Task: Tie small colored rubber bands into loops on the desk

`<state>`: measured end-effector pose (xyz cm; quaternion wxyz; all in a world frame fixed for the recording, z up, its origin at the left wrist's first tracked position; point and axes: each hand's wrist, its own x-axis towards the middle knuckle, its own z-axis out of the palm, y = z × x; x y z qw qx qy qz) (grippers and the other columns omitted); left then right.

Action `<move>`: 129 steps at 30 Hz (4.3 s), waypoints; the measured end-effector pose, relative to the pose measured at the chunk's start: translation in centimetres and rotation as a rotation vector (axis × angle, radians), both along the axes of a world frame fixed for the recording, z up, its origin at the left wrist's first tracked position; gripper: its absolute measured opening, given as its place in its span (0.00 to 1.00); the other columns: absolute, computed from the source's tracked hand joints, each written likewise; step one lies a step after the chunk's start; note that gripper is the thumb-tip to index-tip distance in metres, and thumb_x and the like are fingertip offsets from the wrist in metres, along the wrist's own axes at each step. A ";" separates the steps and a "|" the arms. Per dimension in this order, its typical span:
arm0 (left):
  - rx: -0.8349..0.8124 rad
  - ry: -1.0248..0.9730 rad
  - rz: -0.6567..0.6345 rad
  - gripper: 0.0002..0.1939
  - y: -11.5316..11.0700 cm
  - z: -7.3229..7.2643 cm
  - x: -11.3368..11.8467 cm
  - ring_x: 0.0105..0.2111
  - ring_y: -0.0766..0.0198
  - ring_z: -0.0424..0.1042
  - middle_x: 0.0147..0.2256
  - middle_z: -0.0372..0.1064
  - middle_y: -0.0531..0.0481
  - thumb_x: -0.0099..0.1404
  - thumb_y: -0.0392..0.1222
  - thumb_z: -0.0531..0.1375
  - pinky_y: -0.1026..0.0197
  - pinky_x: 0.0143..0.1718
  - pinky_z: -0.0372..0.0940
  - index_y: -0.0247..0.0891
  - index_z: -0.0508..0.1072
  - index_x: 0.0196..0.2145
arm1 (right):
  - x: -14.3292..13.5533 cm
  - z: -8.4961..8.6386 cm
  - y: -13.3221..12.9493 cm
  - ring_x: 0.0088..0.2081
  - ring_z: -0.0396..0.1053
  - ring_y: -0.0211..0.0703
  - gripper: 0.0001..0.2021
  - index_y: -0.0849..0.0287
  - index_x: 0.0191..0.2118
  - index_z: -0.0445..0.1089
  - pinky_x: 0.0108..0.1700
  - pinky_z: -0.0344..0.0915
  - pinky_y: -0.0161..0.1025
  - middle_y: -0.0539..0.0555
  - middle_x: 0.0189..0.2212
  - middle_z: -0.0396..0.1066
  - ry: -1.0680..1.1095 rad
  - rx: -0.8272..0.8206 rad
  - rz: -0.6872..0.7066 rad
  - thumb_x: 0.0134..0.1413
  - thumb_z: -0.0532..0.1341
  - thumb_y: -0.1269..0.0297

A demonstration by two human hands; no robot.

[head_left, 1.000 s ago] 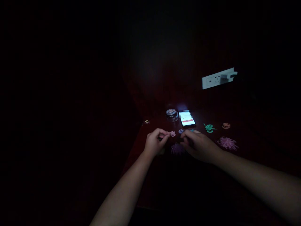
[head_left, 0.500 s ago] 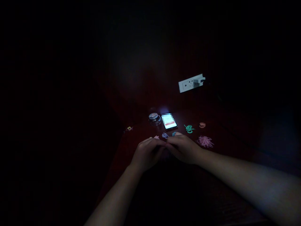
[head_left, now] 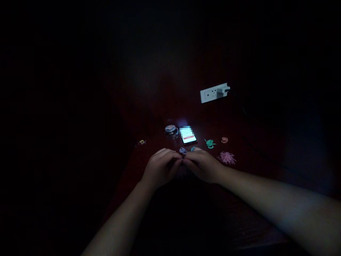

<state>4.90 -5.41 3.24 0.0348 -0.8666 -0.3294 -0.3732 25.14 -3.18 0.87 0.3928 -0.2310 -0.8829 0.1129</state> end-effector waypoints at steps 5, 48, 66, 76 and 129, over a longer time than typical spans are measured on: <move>-0.018 0.014 -0.026 0.07 0.1 0.1 -0.1 0.38 0.62 0.72 0.38 0.74 0.50 0.64 0.37 0.61 0.58 0.40 0.66 0.41 0.72 0.41 | 0.0 0.0 -0.1 0.26 0.58 0.36 0.11 0.58 0.29 0.62 0.35 0.53 0.38 0.47 0.23 0.65 -0.014 -0.008 0.000 0.65 0.51 0.68; -0.001 0.032 -0.034 0.05 0.2 0.4 0.0 0.32 0.63 0.73 0.33 0.76 0.49 0.67 0.40 0.59 0.58 0.37 0.67 0.39 0.74 0.35 | 0.0 0.2 -0.2 0.26 0.60 0.37 0.03 0.58 0.34 0.66 0.31 0.57 0.36 0.48 0.25 0.66 0.181 -0.037 -0.043 0.57 0.56 0.71; 0.015 0.020 -0.041 0.04 0.1 0.4 0.0 0.32 0.64 0.72 0.32 0.75 0.49 0.66 0.39 0.60 0.59 0.37 0.66 0.38 0.73 0.33 | -0.2 -0.2 -0.2 0.27 0.58 0.36 0.04 0.58 0.32 0.63 0.28 0.55 0.34 0.48 0.25 0.61 0.300 -0.260 -0.030 0.58 0.55 0.68; 0.030 0.026 -0.048 0.04 0.1 0.5 0.1 0.32 0.64 0.72 0.31 0.75 0.50 0.66 0.38 0.60 0.59 0.36 0.66 0.39 0.73 0.33 | -0.2 0.1 -0.4 0.21 0.54 0.33 0.04 0.57 0.36 0.61 0.23 0.51 0.33 0.43 0.20 0.57 0.228 -0.297 0.036 0.57 0.58 0.66; -0.012 0.047 -0.091 0.01 0.3 0.2 -0.5 0.30 0.66 0.67 0.28 0.71 0.52 0.63 0.36 0.60 0.61 0.34 0.62 0.39 0.71 0.32 | -0.1 -0.1 0.0 0.29 0.60 0.38 0.07 0.57 0.33 0.60 0.32 0.56 0.36 0.48 0.27 0.63 0.170 -0.236 -0.033 0.63 0.51 0.67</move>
